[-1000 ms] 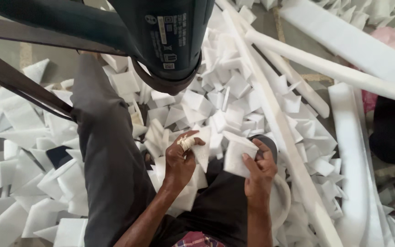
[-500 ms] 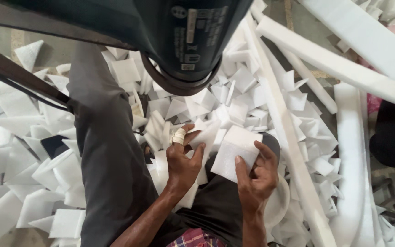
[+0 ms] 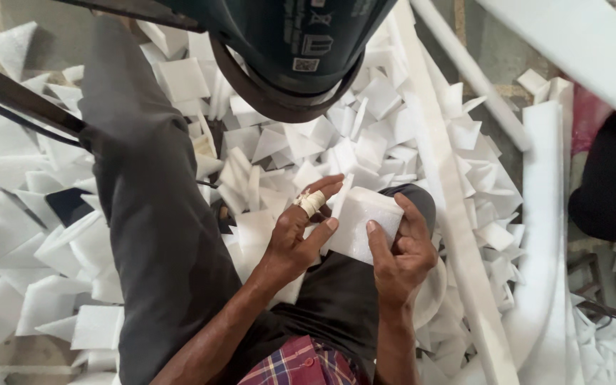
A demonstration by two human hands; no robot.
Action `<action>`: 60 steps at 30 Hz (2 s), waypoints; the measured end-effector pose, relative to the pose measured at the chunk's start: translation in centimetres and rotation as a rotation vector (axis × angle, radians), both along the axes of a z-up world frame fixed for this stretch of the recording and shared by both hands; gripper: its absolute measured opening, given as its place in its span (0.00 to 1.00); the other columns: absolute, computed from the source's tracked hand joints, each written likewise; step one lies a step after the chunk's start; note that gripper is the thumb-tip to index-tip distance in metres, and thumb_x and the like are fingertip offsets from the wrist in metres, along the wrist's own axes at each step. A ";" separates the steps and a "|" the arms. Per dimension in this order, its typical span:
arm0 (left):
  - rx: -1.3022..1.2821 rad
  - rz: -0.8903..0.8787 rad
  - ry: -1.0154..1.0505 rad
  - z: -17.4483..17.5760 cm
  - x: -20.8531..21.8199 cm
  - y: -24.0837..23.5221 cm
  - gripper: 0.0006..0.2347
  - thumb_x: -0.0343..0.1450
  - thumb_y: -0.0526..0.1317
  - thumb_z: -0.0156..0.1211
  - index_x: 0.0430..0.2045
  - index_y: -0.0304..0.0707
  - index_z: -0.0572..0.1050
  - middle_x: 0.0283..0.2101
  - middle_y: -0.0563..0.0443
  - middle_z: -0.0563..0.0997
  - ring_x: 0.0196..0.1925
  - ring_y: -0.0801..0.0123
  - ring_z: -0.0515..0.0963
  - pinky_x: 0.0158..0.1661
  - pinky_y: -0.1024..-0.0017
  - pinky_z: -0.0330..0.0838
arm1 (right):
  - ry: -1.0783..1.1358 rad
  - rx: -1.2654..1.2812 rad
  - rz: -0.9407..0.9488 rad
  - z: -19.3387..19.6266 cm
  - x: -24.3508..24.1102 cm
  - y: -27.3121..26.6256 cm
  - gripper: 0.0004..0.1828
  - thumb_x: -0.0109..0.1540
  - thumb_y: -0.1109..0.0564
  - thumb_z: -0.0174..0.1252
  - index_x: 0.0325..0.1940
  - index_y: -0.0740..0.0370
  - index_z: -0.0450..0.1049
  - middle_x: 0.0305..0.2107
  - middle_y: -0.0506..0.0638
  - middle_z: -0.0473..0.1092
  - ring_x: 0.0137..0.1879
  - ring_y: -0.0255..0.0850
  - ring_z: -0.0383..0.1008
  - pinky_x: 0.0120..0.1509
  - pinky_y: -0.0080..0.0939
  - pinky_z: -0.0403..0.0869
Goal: The person sits cross-legged on the floor and repeatedly cuts small rectangular pieces from a roll of white foam using a vertical band saw. The cut pieces fall into a growing pile around them.
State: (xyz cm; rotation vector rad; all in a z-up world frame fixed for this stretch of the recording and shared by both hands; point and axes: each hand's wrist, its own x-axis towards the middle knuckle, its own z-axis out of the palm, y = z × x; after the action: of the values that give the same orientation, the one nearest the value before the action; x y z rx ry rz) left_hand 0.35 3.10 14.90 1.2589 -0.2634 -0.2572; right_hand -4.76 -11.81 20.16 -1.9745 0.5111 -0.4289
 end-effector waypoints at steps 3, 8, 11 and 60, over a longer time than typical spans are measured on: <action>-0.053 -0.002 0.090 -0.2 0.2 -0.1 0.22 0.69 0.27 0.60 0.60 0.34 0.72 0.68 0.53 0.70 0.36 0.79 0.71 0.41 0.77 0.75 | -0.033 0.140 0.028 0.1 0.1 -0.1 0.28 0.60 0.71 0.60 0.65 0.75 0.67 0.46 0.60 0.79 0.46 0.35 0.79 0.49 0.27 0.75; -0.199 0.043 0.234 -0.5 0.2 -0.3 0.23 0.70 0.25 0.62 0.62 0.34 0.74 0.58 0.55 0.77 0.37 0.80 0.66 0.39 0.81 0.72 | -0.069 0.242 0.024 0.1 0.0 0.1 0.22 0.59 0.72 0.61 0.58 0.78 0.70 0.54 0.57 0.74 0.48 0.37 0.80 0.48 0.29 0.76; -0.195 0.052 0.299 -0.3 0.0 -0.3 0.21 0.69 0.25 0.61 0.59 0.34 0.76 0.53 0.58 0.80 0.37 0.82 0.67 0.33 0.81 0.67 | -0.108 0.239 0.016 0.0 0.3 0.2 0.24 0.60 0.73 0.61 0.60 0.76 0.69 0.46 0.60 0.76 0.43 0.37 0.80 0.46 0.29 0.76; 0.003 -0.116 0.111 2.7 -3.1 3.4 0.37 0.65 0.31 0.47 0.75 0.36 0.47 0.78 0.40 0.53 0.80 0.52 0.47 0.73 0.63 0.41 | 0.114 0.302 0.114 1.3 1.7 3.5 0.18 0.59 0.64 0.63 0.52 0.72 0.72 0.33 0.54 0.76 0.33 0.33 0.76 0.35 0.31 0.76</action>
State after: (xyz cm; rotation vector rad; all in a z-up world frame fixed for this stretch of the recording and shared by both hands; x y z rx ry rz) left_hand -2.77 6.52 17.60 1.2292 -0.2404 -0.4258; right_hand -3.01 -8.32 21.45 -1.7314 0.5006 -0.1576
